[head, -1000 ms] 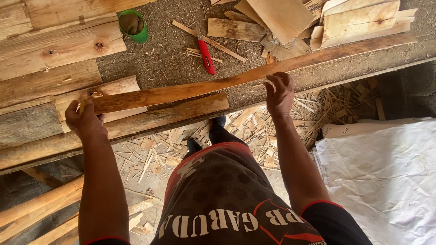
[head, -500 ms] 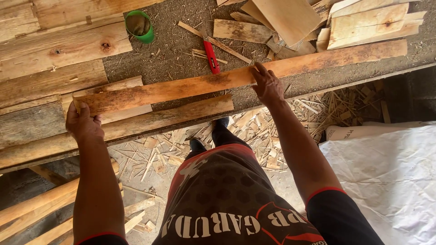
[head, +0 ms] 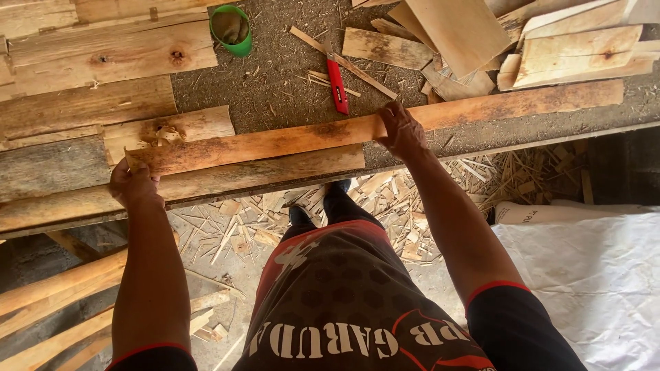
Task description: Manually clean and trim long thin wood strips and bark elements using a red utility cutter on a workshop table.
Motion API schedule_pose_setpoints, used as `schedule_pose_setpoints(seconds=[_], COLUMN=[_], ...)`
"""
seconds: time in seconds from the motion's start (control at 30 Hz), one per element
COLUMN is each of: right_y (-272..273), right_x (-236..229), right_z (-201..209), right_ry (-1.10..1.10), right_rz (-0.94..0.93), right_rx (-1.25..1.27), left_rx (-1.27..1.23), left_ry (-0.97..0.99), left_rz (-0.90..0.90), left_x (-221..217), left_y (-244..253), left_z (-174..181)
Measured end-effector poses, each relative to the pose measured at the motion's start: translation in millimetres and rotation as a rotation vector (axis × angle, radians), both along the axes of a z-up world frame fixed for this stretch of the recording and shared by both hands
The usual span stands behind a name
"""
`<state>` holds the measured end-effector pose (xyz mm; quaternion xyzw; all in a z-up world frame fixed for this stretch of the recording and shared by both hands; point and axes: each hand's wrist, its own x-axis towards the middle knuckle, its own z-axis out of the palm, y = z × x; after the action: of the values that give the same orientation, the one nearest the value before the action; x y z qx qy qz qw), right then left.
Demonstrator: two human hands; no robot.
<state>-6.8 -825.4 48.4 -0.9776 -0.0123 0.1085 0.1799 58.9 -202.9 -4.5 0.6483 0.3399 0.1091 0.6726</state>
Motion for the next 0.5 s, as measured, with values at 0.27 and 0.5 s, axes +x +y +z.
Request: schedule_pose_setpoints(seconds=[0.27, 0.5], right_y=[34.9, 82.5], right_x=[62.9, 111.9], right_z=[-18.6, -23.1], right_ry=[0.020, 0.002], right_rz=[-0.128, -0.295], right_rx=[0.082, 0.040], left_rx=[0.049, 0.234], left_ry=[0.080, 0.125], left_rz=[0.027, -0.070], left_x=[-7.3, -20.8], left_y=[-3.1, -3.5], left_z=[3.3, 2.7])
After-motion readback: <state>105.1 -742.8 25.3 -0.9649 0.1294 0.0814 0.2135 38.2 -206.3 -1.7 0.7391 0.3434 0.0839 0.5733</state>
